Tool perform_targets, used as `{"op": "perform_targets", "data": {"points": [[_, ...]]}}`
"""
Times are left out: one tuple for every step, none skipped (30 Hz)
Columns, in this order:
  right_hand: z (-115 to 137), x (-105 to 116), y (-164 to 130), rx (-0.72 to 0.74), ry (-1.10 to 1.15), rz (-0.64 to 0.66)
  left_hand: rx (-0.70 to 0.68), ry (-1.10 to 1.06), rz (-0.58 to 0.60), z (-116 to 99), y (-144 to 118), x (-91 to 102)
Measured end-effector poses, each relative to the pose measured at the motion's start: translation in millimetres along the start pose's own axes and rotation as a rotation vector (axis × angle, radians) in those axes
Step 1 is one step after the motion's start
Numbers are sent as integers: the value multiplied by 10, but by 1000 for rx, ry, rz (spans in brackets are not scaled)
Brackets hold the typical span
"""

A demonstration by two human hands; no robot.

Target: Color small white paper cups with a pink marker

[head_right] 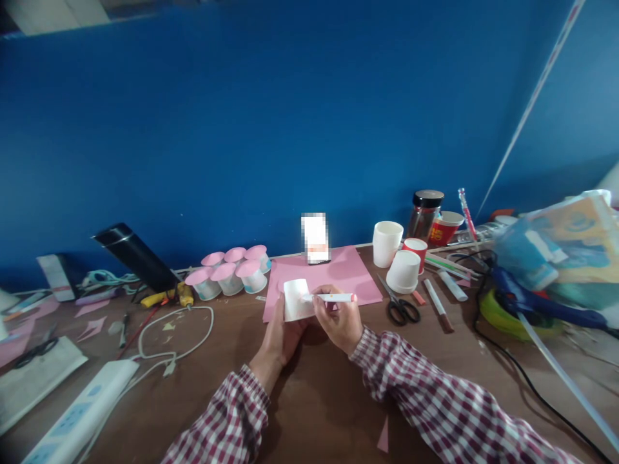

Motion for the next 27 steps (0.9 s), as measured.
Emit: {"op": "perform_targets", "data": {"points": [[6,3,5,5,-1,-11,3,-1,1,0,0,2],[10,5,9,8,-6,-17,5,-1,-1,1,1,4],[11,6,11,10,-12,-18,7,1,-3,2,1,7],[9,7,11,10,-18,-18,7,3,-6,2,1,9],[5,7,9,9,-22,-15,7,7,-9,3,1,11],[-1,6,5,5,-25,-9,6,11,-13,3,1,12],[-8,5,1,3,-25,-1,5,15,-17,3,0,13],[-14,3,-3,2,-25,7,4,17,-20,3,0,13],[-17,1,-6,4,-25,16,5,18,-22,2,0,13],[-18,0,-8,7,-25,22,5,17,-22,2,0,14],[-16,-1,-8,11,-25,26,6,15,-18,2,0,14],[-12,-2,-7,15,-25,26,8,14,-14,2,0,15],[-6,-1,-4,18,-25,23,8,12,-12,3,1,16],[0,0,-1,22,-25,20,7,12,-13,4,2,19],[7,1,3,25,-26,16,4,13,-15,5,3,21],[13,3,6,29,-27,14,1,14,-14,6,3,22],[19,4,8,33,-29,13,-3,15,-13,7,3,23],[23,5,10,36,-29,13,-6,15,-11,7,3,23],[26,5,11,37,-27,13,-9,16,-10,8,2,22],[26,5,11,36,-23,13,-11,17,-11,8,2,22],[25,5,10,33,-20,14,-10,19,-14,8,1,21],[23,3,8,32,-16,15,-9,22,-17,8,1,21],[19,2,6,30,-13,16,-6,26,-18,8,0,19],[16,0,5,30,-11,18,-4,30,-19,9,1,18],[12,-1,3,29,-13,21,-4,32,-21,9,1,17],[9,-2,2,30,-15,24,-5,34,-22,9,2,17],[7,-3,1,30,-17,26,-7,34,-23,8,3,16]]}}
Point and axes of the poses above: each hand's wrist, its own y-axis towards the middle knuckle, its own x-axis out of the back of the hand, z = x × y, the point moved 2 cm from there along y, towards the middle knuckle, and after that the axes turned 8 degrees about -z, right-handed, at the moved point
